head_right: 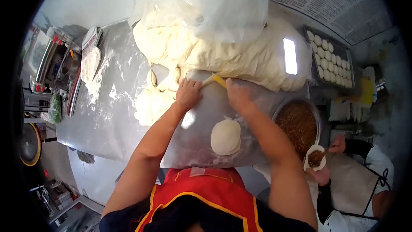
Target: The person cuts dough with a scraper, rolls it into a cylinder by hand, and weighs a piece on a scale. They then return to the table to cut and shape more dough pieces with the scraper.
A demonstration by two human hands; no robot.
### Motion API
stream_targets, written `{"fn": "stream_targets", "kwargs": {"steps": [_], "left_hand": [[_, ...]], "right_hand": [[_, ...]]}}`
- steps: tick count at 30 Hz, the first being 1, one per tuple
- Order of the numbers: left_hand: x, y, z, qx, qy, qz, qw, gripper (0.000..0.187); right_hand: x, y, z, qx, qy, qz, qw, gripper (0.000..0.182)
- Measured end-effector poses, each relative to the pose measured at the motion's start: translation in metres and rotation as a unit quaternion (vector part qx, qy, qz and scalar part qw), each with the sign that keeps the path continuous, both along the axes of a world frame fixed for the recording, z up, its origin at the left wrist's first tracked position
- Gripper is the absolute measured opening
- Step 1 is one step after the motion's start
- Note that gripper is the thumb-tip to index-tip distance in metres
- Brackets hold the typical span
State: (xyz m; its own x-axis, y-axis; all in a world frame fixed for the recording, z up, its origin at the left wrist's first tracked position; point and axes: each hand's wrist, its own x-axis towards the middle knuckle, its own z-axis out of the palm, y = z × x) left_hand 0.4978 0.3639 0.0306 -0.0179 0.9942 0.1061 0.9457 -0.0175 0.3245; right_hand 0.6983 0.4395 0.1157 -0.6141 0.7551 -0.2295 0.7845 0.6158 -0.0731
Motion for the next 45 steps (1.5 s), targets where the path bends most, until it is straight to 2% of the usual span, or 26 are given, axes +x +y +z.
{"fn": "stream_targets", "kwargs": {"steps": [2, 6, 7, 8, 9, 12, 14, 15, 16, 18, 20, 21, 24, 27, 30, 31, 32, 33, 35, 37, 39, 40, 42, 43, 44, 45], "left_hand": [[-0.012, -0.008, -0.018, -0.023, 0.014, -0.005, 1.000, 0.023], [-0.027, -0.027, 0.003, -0.020, -0.044, 0.045, 0.998, 0.010], [-0.031, -0.038, 0.025, -0.009, -0.144, 0.168, 0.975, 0.016], [-0.044, -0.048, 0.021, 0.125, -0.197, 0.201, 0.952, 0.024], [-0.062, -0.055, 0.024, 0.082, -0.194, 0.274, 0.938, 0.028], [-0.100, -0.061, 0.028, 0.014, -0.359, 0.384, 0.851, 0.037], [-0.102, -0.056, 0.025, 0.087, -0.328, 0.403, 0.850, 0.040], [-0.099, -0.053, 0.025, 0.122, -0.311, 0.411, 0.848, 0.041], [-0.095, -0.055, 0.041, 0.088, -0.343, 0.379, 0.855, 0.041], [-0.089, -0.063, 0.037, 0.149, -0.241, 0.243, 0.928, 0.042], [-0.074, -0.071, 0.044, 0.196, -0.154, 0.158, 0.956, 0.041], [-0.065, -0.078, 0.048, 0.145, -0.122, 0.175, 0.966, 0.042], [-0.060, -0.095, 0.057, 0.077, -0.114, 0.197, 0.971, 0.077], [-0.068, -0.106, 0.070, 0.009, -0.069, 0.227, 0.971, 0.090], [-0.096, -0.105, 0.052, 0.037, -0.069, 0.233, 0.969, 0.093], [-0.120, -0.095, 0.031, 0.100, -0.092, 0.267, 0.954, 0.082], [-0.140, -0.084, 0.031, 0.155, -0.201, 0.304, 0.918, 0.069], [-0.161, -0.074, 0.021, 0.152, -0.208, 0.371, 0.892, 0.056], [-0.197, -0.057, -0.018, 0.063, -0.268, 0.390, 0.879, 0.049], [-0.228, -0.037, -0.112, 0.020, -0.388, 0.308, 0.869, 0.048], [-0.199, -0.042, -0.047, -0.068, -0.604, 0.344, 0.716, 0.048], [-0.199, -0.036, -0.057, -0.090, -0.576, 0.319, 0.748, 0.050], [-0.200, -0.022, -0.081, -0.130, -0.515, 0.269, 0.803, 0.056], [-0.184, -0.027, -0.051, -0.129, -0.488, 0.268, 0.821, 0.056], [-0.175, -0.029, -0.035, -0.103, -0.367, 0.175, 0.908, 0.055], [-0.167, -0.030, -0.024, -0.071, -0.234, 0.076, 0.967, 0.054]], "right_hand": [[0.002, -0.004, -0.003, 0.003, 0.002, 0.003, 1.000, 0.028], [0.031, -0.003, 0.026, -0.046, -0.041, -0.009, 0.998, 0.028], [0.034, -0.003, 0.036, -0.062, -0.061, -0.008, 0.996, 0.028], [0.030, -0.004, 0.045, -0.048, -0.031, -0.010, 0.998, 0.027], [0.026, -0.006, 0.055, -0.036, -0.002, -0.012, 0.999, 0.026], [-0.015, -0.007, 0.074, -0.003, 0.083, 0.002, 0.997, 0.025], [-0.060, 0.003, 0.073, 0.010, 0.150, 0.043, 0.988, 0.025], [-0.082, 0.008, 0.069, 0.012, 0.189, 0.071, 0.979, 0.026], [-0.102, 0.011, 0.069, 0.011, 0.180, 0.100, 0.979, 0.023], [-0.137, 0.016, 0.066, 0.007, 0.161, 0.154, 0.975, 0.020], [-0.156, 0.030, 0.023, 0.006, 0.100, 0.173, 0.980, 0.017], [-0.165, 0.034, 0.004, 0.007, 0.069, 0.184, 0.981, 0.016], [-0.190, 0.030, -0.016, 0.017, 0.059, 0.173, 0.983, 0.015], [-0.204, 0.033, -0.026, 0.028, 0.058, 0.157, 0.985, 0.017], [-0.203, 0.026, -0.034, 0.034, 0.058, 0.156, 0.986, 0.017], [-0.201, 0.019, -0.036, 0.034, 0.071, 0.155, 0.985, 0.018], [-0.198, 0.006, -0.039, 0.034, 0.085, 0.153, 0.984, 0.020], [-0.196, -0.007, -0.040, 0.034, 0.098, 0.151, 0.983, 0.022], [-0.192, -0.036, -0.019, -0.018, 0.124, 0.135, 0.983, 0.021], [-0.180, -0.058, -0.017, -0.046, 0.170, 0.135, 0.975, 0.024], [-0.176, -0.071, 0.001, -0.070, 0.187, 0.037, 0.979, 0.029], [-0.176, -0.076, 0.009, -0.081, 0.199, -0.011, 0.977, 0.031], [-0.157, -0.074, 0.007, -0.047, 0.344, -0.108, 0.932, 0.034], [-0.142, -0.072, 0.009, -0.029, 0.411, -0.156, 0.898, 0.036], [-0.126, -0.071, 0.011, -0.048, 0.448, -0.181, 0.874, 0.036], [-0.110, -0.069, 0.015, -0.066, 0.484, -0.205, 0.848, 0.036]]}}
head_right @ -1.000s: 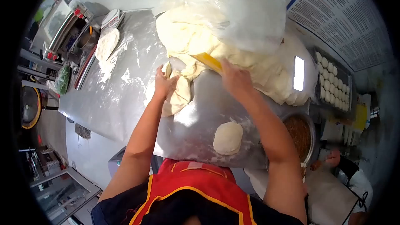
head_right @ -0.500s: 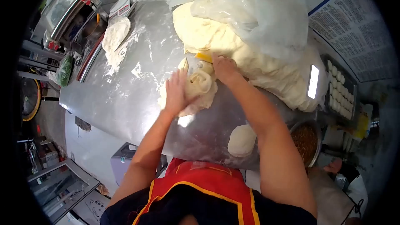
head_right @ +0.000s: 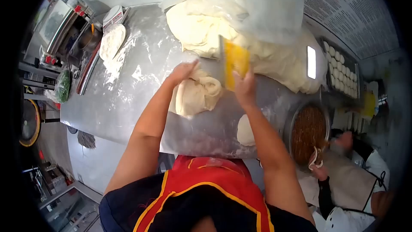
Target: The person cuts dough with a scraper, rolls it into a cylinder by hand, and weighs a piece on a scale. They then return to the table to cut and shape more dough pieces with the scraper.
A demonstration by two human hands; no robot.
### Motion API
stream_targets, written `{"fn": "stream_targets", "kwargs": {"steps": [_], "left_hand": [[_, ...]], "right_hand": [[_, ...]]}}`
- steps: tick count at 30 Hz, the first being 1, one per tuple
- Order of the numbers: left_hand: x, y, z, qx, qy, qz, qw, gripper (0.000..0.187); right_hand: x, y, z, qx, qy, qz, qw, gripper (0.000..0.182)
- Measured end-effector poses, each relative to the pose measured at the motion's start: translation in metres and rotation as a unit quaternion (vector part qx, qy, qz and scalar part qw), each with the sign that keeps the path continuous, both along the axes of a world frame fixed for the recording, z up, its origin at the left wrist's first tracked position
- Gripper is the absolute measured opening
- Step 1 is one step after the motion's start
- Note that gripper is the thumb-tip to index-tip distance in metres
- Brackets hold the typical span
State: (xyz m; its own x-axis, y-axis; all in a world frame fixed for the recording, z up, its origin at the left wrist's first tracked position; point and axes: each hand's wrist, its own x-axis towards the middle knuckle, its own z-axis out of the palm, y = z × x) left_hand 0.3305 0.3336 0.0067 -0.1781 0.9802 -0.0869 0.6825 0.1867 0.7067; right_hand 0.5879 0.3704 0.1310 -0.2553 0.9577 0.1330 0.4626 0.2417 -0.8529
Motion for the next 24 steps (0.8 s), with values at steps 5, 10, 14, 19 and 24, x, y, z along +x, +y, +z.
{"fn": "stream_targets", "kwargs": {"steps": [5, 10, 14, 19, 24], "left_hand": [[0.084, -0.045, 0.082, -0.029, 0.072, -0.124, 0.989, 0.077], [0.140, -0.125, 0.059, 0.120, 0.301, -0.122, 0.938, 0.101], [0.141, -0.135, 0.029, 0.104, 0.394, -0.093, 0.909, 0.066], [0.121, -0.096, 0.045, 0.099, 0.346, -0.063, 0.931, 0.055], [0.115, -0.048, 0.041, 0.061, 0.363, -0.034, 0.929, 0.056]], "right_hand": [[0.063, -0.032, -0.004, 0.047, 0.003, -0.090, 0.995, 0.039], [0.092, -0.076, -0.007, -0.002, -0.005, -0.124, 0.992, 0.041], [0.115, -0.101, -0.022, -0.035, 0.086, -0.100, 0.991, 0.043], [0.137, -0.144, -0.027, -0.082, 0.141, -0.134, 0.978, 0.044], [0.155, -0.173, -0.028, -0.124, 0.145, -0.171, 0.967, 0.046]]}}
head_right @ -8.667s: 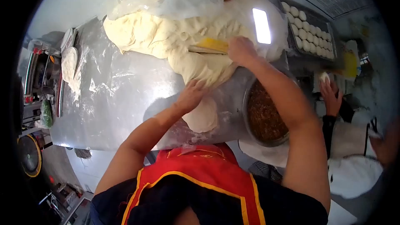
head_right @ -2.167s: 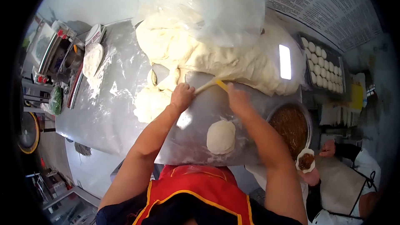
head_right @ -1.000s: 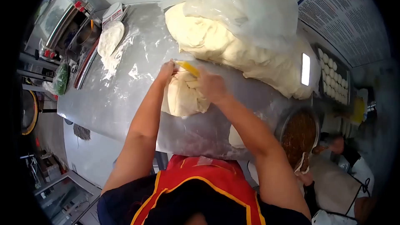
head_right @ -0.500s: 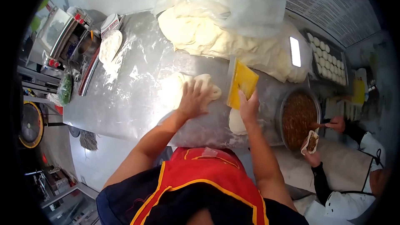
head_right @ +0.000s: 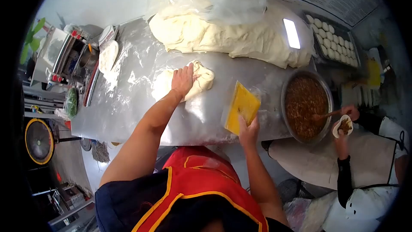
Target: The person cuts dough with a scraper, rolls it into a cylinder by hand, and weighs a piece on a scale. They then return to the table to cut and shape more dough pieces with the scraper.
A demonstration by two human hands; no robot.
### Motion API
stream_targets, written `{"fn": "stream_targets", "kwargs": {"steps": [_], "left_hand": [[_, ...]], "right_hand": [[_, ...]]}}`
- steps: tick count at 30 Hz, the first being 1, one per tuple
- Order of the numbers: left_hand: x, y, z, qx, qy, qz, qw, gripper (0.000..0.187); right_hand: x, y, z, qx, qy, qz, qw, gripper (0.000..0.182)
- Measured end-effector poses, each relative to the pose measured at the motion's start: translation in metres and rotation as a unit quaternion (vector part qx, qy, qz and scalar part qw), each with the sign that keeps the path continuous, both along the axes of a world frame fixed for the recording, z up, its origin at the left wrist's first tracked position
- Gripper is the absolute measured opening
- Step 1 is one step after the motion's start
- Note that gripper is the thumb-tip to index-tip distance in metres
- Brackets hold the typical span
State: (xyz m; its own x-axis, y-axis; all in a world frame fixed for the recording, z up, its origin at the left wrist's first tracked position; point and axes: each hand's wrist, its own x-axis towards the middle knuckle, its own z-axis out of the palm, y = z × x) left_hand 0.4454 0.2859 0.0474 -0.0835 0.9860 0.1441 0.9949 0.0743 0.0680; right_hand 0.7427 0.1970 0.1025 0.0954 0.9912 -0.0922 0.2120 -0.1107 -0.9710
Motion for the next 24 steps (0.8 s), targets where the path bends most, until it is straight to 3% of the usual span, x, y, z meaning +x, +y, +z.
{"fn": "stream_targets", "kwargs": {"steps": [7, 10, 12, 14, 17, 18, 19, 21, 23, 24], "left_hand": [[-0.025, 0.054, -0.004, -0.050, -0.048, 0.000, 0.998, 0.043], [-0.037, 0.074, -0.007, -0.047, -0.113, 0.013, 0.992, 0.044], [-0.043, 0.068, -0.008, -0.069, -0.194, 0.028, 0.978, 0.052], [-0.078, 0.091, -0.053, -0.170, -0.476, 0.050, 0.861, 0.058], [-0.113, 0.037, 0.020, -0.161, -0.588, 0.026, 0.792, 0.069], [-0.139, 0.022, 0.019, -0.065, -0.454, -0.035, 0.888, 0.070], [-0.157, 0.004, 0.019, 0.033, -0.302, -0.092, 0.948, 0.070], [-0.165, -0.061, 0.056, -0.056, -0.583, 0.011, 0.810, 0.061], [-0.180, -0.112, 0.050, -0.186, -0.706, 0.020, 0.683, 0.047], [-0.193, -0.131, 0.038, -0.251, -0.656, 0.038, 0.711, 0.040]], "right_hand": [[-0.022, -0.018, -0.002, -0.037, -0.058, -0.026, 0.997, 0.046], [-0.053, -0.022, -0.008, -0.038, 0.033, -0.030, 0.998, 0.044], [-0.082, -0.036, -0.010, -0.098, 0.149, -0.071, 0.981, 0.043], [-0.104, -0.035, -0.011, -0.121, 0.196, -0.078, 0.970, 0.041], [-0.138, -0.039, -0.002, -0.137, 0.190, -0.038, 0.971, 0.038], [-0.155, -0.036, 0.012, -0.144, 0.203, -0.015, 0.968, 0.037], [-0.172, -0.031, 0.021, -0.151, 0.216, 0.008, 0.965, 0.035], [-0.208, -0.016, 0.023, -0.149, 0.227, 0.080, 0.959, 0.033], [-0.245, -0.009, 0.021, -0.147, 0.226, 0.154, 0.950, 0.032], [-0.266, -0.006, 0.017, -0.143, 0.221, 0.197, 0.944, 0.031]]}}
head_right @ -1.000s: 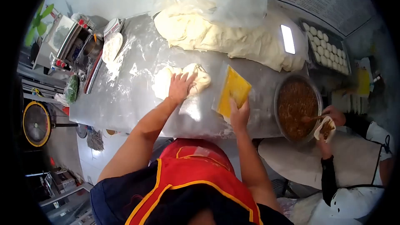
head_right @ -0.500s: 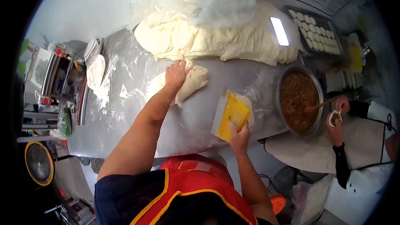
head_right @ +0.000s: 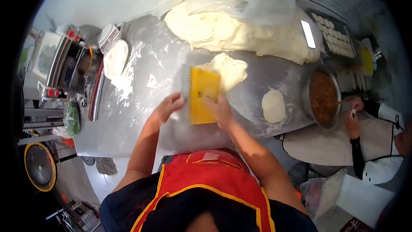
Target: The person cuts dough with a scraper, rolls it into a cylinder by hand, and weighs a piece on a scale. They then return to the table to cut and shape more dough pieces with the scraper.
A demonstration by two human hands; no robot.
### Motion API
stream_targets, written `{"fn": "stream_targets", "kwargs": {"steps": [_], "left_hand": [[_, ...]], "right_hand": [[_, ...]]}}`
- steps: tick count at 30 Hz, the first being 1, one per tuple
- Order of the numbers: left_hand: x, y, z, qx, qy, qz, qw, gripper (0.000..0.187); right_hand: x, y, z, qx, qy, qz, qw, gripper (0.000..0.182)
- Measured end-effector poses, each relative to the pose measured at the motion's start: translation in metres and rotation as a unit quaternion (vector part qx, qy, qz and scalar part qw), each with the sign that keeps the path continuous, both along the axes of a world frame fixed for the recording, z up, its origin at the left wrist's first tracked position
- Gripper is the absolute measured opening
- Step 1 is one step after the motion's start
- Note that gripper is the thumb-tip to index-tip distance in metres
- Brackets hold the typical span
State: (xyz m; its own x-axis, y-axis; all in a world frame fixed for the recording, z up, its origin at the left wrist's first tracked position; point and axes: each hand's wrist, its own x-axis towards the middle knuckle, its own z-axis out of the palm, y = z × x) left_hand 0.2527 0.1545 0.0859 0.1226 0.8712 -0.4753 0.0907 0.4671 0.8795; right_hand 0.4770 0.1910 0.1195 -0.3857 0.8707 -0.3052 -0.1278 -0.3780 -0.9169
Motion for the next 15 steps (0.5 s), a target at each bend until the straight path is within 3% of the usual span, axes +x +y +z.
{"fn": "stream_targets", "kwargs": {"steps": [1, 2, 3, 5, 6, 7, 8, 9, 10, 12, 13, 14, 15], "left_hand": [[-0.003, -0.017, -0.003, -0.014, -0.081, 0.055, 0.995, 0.032], [-0.006, -0.034, -0.005, -0.026, -0.161, 0.110, 0.980, 0.024], [-0.019, -0.038, -0.008, -0.028, -0.131, 0.155, 0.979, 0.022], [-0.047, -0.044, -0.019, -0.032, -0.074, 0.242, 0.967, 0.018], [-0.059, -0.041, -0.015, -0.043, -0.079, 0.273, 0.958, 0.018], [-0.074, -0.034, -0.003, -0.071, -0.028, 0.310, 0.948, 0.021], [-0.099, -0.027, -0.039, -0.056, -0.019, 0.316, 0.947, 0.029], [-0.115, -0.017, -0.041, -0.070, 0.011, 0.326, 0.943, 0.035], [-0.139, -0.003, -0.076, -0.045, -0.002, 0.326, 0.944, 0.035], [-0.147, 0.027, -0.038, -0.060, 0.038, 0.329, 0.942, 0.033], [-0.164, 0.043, -0.075, 0.019, 0.052, 0.354, 0.933, 0.038], [-0.166, 0.057, -0.084, 0.105, 0.244, 0.372, 0.889, 0.040], [-0.166, 0.067, -0.089, 0.186, 0.425, 0.373, 0.804, 0.042]], "right_hand": [[-0.017, 0.004, -0.004, 0.015, 0.005, 0.043, 0.999, 0.031], [-0.025, 0.010, -0.022, 0.098, -0.061, 0.089, 0.989, 0.030], [-0.025, 0.017, -0.049, 0.180, -0.125, 0.131, 0.967, 0.029], [-0.027, 0.035, -0.047, 0.217, -0.234, 0.112, 0.941, 0.027], [-0.026, 0.047, -0.028, 0.172, -0.279, 0.052, 0.943, 0.025], [-0.018, 0.059, -0.027, 0.255, -0.377, -0.016, 0.890, 0.023], [-0.001, 0.076, -0.046, 0.289, -0.344, -0.085, 0.889, 0.026], [0.013, 0.087, -0.038, 0.339, -0.436, -0.118, 0.825, 0.032], [0.029, 0.103, -0.039, 0.299, -0.467, -0.124, 0.823, 0.038], [0.056, 0.140, -0.059, 0.297, -0.492, -0.126, 0.809, 0.049], [0.063, 0.156, -0.072, 0.302, -0.513, -0.128, 0.793, 0.053], [0.061, 0.169, -0.075, 0.246, -0.482, -0.138, 0.830, 0.056], [0.055, 0.179, -0.078, 0.188, -0.446, -0.146, 0.863, 0.058]]}}
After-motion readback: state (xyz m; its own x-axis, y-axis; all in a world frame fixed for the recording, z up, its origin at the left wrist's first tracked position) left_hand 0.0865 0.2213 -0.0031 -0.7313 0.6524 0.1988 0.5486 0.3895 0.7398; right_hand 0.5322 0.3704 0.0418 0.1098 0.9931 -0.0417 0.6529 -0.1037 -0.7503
